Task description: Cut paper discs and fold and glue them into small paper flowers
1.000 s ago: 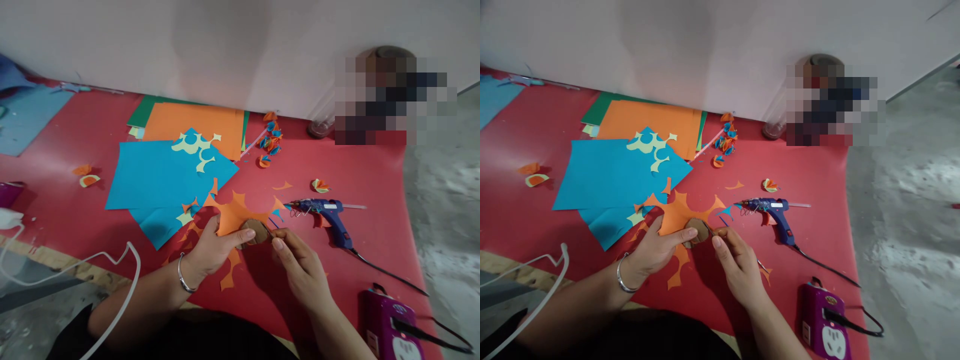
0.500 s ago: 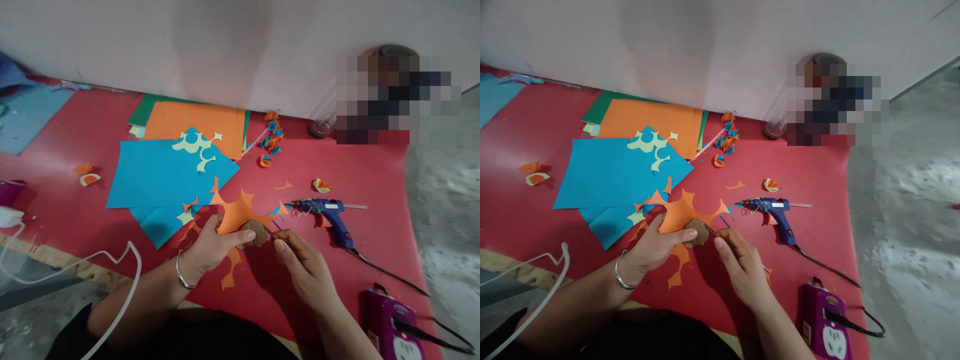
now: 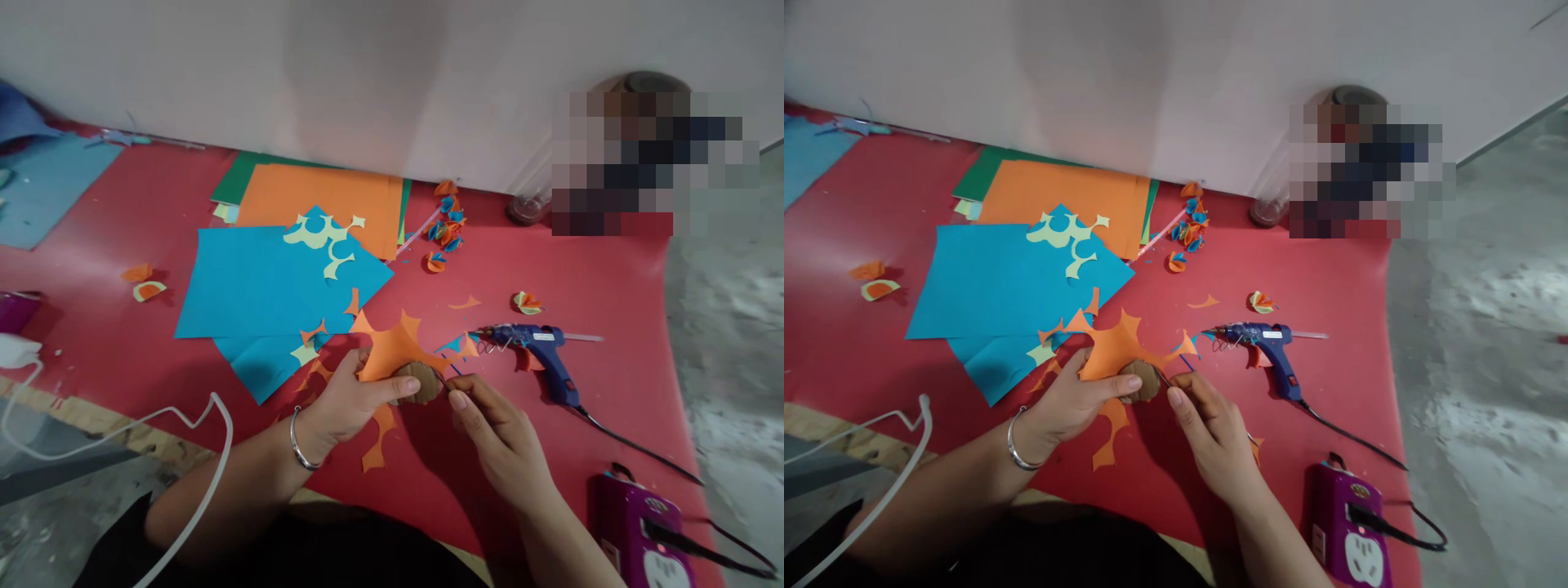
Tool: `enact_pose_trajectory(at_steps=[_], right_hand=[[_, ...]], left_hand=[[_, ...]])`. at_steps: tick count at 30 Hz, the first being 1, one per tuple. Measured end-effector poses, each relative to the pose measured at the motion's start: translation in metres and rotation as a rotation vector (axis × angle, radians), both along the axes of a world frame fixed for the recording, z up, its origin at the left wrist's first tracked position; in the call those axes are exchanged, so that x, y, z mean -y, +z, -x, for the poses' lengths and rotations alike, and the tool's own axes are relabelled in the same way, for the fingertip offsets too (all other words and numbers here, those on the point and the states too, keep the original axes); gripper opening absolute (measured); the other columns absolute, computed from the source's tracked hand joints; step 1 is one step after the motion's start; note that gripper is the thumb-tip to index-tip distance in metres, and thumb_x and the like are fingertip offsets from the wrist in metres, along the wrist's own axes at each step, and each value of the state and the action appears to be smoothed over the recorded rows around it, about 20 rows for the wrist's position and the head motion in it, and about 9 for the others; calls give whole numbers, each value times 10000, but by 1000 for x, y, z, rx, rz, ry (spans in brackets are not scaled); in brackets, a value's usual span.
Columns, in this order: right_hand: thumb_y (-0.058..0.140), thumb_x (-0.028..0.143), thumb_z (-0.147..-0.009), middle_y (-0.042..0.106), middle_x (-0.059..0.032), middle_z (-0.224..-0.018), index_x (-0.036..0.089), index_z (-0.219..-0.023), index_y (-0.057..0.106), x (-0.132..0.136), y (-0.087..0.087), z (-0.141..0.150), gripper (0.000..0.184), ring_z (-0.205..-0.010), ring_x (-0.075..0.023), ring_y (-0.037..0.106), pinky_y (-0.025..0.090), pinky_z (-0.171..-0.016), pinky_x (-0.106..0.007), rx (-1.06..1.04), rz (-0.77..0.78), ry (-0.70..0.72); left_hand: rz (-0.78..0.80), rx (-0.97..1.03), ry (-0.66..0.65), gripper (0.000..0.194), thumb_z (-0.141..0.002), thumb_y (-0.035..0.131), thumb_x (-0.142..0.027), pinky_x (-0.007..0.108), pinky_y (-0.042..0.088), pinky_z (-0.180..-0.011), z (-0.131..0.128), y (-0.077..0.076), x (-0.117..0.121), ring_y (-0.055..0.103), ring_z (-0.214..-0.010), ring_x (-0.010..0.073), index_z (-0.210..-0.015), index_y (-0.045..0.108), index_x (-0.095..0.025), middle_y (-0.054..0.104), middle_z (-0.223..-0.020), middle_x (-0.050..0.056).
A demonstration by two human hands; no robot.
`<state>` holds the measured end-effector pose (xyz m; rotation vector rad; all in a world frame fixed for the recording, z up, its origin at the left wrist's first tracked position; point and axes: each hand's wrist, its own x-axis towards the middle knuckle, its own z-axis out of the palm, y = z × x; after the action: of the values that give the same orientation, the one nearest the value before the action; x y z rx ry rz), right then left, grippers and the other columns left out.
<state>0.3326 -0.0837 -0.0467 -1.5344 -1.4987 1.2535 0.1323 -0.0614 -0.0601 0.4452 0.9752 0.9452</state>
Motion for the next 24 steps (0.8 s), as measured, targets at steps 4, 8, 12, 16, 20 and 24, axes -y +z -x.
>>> enact_pose_trajectory(at_steps=[4, 8, 12, 16, 20, 24], right_hand=[[573, 772, -977, 463, 39, -587, 253, -759, 658, -1, 2, -2, 570, -532, -149, 382, 348, -525, -295, 39, -6, 21], [566, 759, -984, 469, 34, -589, 256, -767, 654, -2, 2, -4, 555, -531, -156, 400, 346, -515, -290, 66, -13, 41], [546, 738, -1007, 463, 37, -580, 257, -756, 640, -2, 3, -5, 551, -524, -153, 394, 356, -508, -280, 90, -43, 70], [503, 753, -1020, 495, 32, -610, 248, -790, 647, -3, 5, -7, 573, -544, -154, 433, 402, -526, -266, 136, -38, 99], [471, 762, -1024, 522, 26, -620, 253, -808, 640, -4, 6, -8, 578, -548, -161, 454, 415, -523, -267, 169, -31, 125], [469, 759, -1023, 508, 27, -608, 257, -807, 642, -6, 9, -7, 573, -541, -162, 448, 408, -519, -272, 181, -35, 133]], left_hand=[[71, -15, 9, 378, -557, 1071, -268, 323, 619, -711, 0, 2, 0, 725, -694, 175, -788, 796, -148, 795, -764, 44], [96, -28, 44, 407, -503, 1073, -198, 317, 631, -753, -2, 11, -1, 743, -750, 181, -770, 768, -170, 813, -802, 22], [8, -52, 19, 367, -542, 1049, -207, 339, 642, -801, -3, 15, -2, 764, -812, 217, -772, 765, -178, 820, -831, 32], [-81, -139, -47, 319, -604, 1010, -232, 355, 649, -813, -1, 12, -1, 770, -835, 238, -792, 759, -174, 798, -813, 22], [-38, -165, -25, 423, -624, 996, -212, 372, 654, -903, 0, 7, 1, 778, -924, 238, -970, 752, -192, 790, -864, 10], [-42, -124, -18, 618, -629, 977, -182, 400, 635, -990, 2, 2, 1, 776, -1038, 249, -1171, 683, -219, 784, -970, 12]])
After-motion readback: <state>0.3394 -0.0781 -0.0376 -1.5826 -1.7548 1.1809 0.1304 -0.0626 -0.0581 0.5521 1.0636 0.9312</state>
